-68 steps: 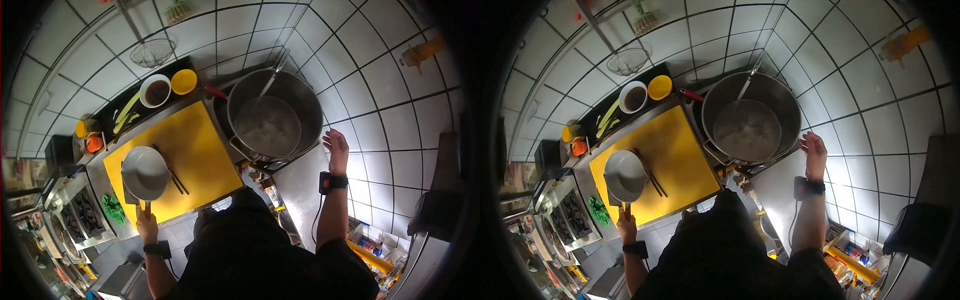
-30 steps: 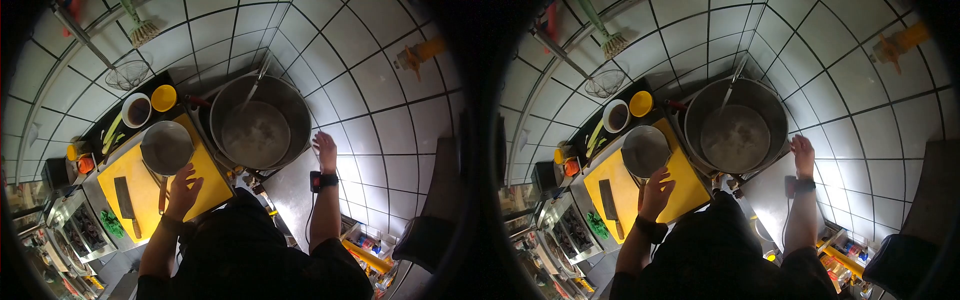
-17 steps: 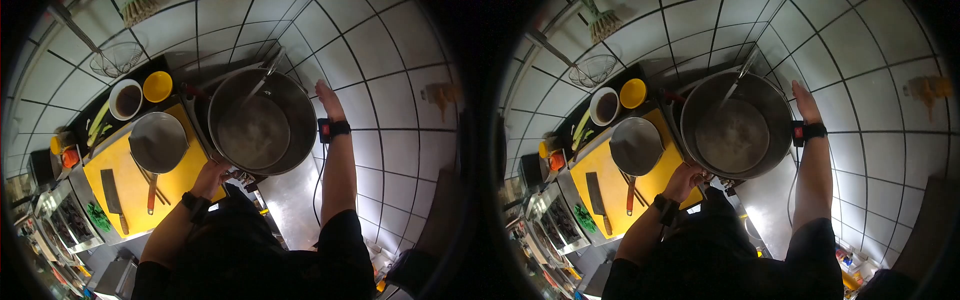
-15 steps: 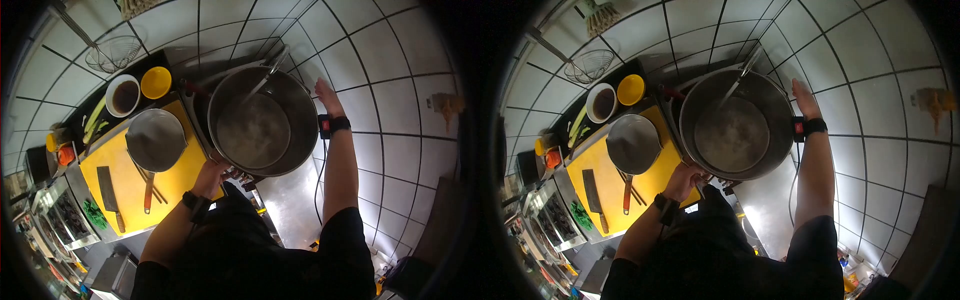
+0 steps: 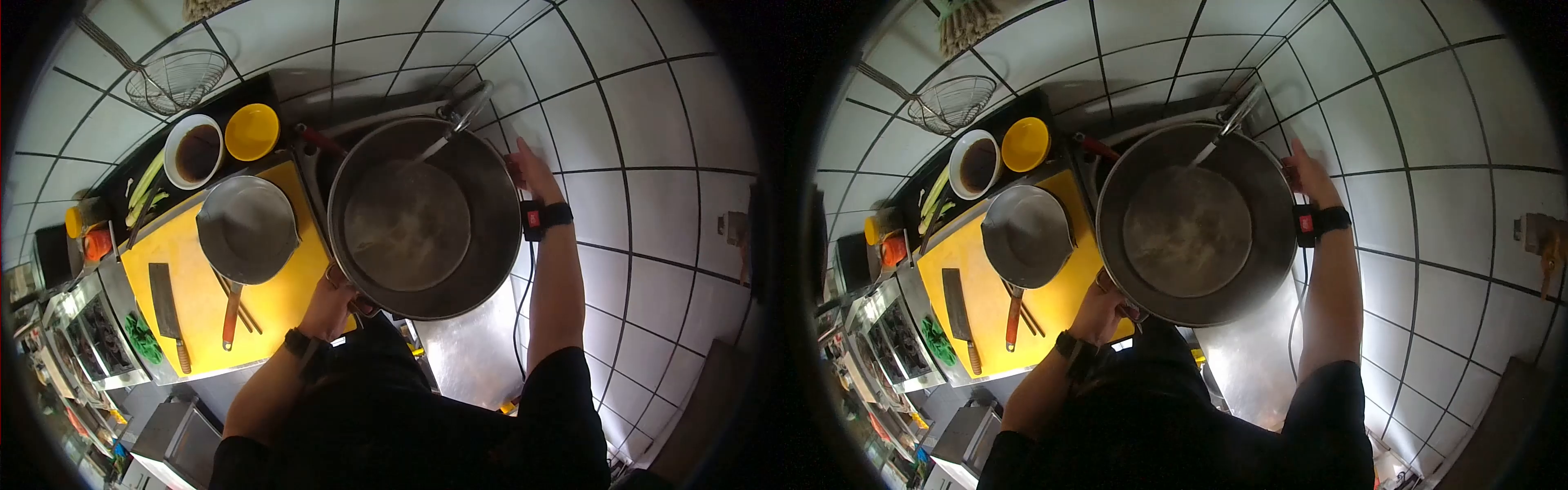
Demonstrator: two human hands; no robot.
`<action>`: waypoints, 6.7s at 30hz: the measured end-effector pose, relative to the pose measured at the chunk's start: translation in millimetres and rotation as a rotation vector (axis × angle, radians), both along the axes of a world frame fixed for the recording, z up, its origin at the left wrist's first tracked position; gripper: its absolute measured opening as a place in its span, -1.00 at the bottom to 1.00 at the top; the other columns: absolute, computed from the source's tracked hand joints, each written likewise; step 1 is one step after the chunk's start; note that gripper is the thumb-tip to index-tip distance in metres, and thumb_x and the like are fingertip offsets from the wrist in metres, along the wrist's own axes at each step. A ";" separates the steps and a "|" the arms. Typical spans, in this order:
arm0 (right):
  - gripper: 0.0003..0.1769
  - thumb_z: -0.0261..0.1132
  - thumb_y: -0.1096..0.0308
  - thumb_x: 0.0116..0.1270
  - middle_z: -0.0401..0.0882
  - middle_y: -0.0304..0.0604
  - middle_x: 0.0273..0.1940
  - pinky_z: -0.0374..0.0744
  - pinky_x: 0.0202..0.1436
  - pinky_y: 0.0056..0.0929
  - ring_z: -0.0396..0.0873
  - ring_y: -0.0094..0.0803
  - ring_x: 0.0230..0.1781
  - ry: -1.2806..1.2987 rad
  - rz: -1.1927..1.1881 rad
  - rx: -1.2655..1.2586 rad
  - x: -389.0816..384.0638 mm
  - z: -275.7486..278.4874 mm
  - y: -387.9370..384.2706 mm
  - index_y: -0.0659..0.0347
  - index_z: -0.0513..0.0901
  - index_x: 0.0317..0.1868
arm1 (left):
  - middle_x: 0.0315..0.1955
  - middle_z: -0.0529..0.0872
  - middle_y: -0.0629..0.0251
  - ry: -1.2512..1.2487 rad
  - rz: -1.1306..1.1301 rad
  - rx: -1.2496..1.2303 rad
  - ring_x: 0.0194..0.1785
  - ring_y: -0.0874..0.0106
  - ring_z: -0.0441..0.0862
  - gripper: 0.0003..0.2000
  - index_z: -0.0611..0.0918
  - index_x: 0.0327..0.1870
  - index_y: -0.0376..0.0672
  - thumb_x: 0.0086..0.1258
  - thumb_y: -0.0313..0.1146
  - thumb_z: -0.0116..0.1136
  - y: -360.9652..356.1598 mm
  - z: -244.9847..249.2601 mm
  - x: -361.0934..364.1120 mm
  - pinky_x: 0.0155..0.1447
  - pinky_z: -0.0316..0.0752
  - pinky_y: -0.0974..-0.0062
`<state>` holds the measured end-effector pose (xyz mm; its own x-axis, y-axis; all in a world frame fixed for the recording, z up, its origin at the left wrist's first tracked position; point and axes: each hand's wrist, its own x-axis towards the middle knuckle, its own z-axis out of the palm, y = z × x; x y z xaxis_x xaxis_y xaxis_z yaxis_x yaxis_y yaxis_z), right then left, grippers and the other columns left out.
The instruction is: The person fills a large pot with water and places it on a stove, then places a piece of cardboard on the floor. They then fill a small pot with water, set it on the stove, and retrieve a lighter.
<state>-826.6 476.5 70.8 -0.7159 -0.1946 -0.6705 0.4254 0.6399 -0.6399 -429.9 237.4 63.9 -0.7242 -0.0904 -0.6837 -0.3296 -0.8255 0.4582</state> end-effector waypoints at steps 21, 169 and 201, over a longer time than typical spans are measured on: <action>-0.41 0.11 -0.15 0.46 0.65 -0.14 0.02 0.59 0.03 -0.48 0.64 -0.38 -0.04 0.052 0.327 -0.084 -63.1 -12.3 -41.7 0.22 0.60 0.14 | -0.03 0.72 0.31 -0.054 -0.015 -0.014 -0.19 0.43 0.72 -0.57 0.42 0.25 -0.13 0.38 -0.59 0.14 -0.7 -0.3 1.9 -0.30 0.62 0.52; -0.57 0.18 0.21 0.51 0.66 -0.12 -0.02 0.46 0.16 -0.46 0.56 -0.43 -0.01 0.504 0.161 -0.250 265.4 233.5 44.4 0.43 0.57 0.15 | -0.08 0.68 0.16 0.221 -0.284 -0.415 -0.05 0.37 0.66 -0.73 0.56 0.10 -0.33 0.50 -0.38 0.13 -6.1 136.4 197.7 0.11 0.54 0.39; -0.77 0.24 0.38 0.47 0.67 -0.21 -0.17 0.61 -0.13 -0.54 0.62 -0.55 -0.22 -0.391 1.035 -0.740 859.3 110.9 -554.6 0.37 0.62 0.01 | -0.20 0.65 0.43 0.050 1.251 -0.458 -0.12 0.49 0.63 -0.87 0.55 -0.15 -0.11 0.37 -0.45 0.26 -131.0 132.0 872.5 0.01 0.56 0.43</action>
<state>32.7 -78.1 181.6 0.1967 -0.9343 -0.2973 0.1910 0.3339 -0.9230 442.7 106.4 195.9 -0.0089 -0.9214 -0.3885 0.5568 -0.3273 0.7634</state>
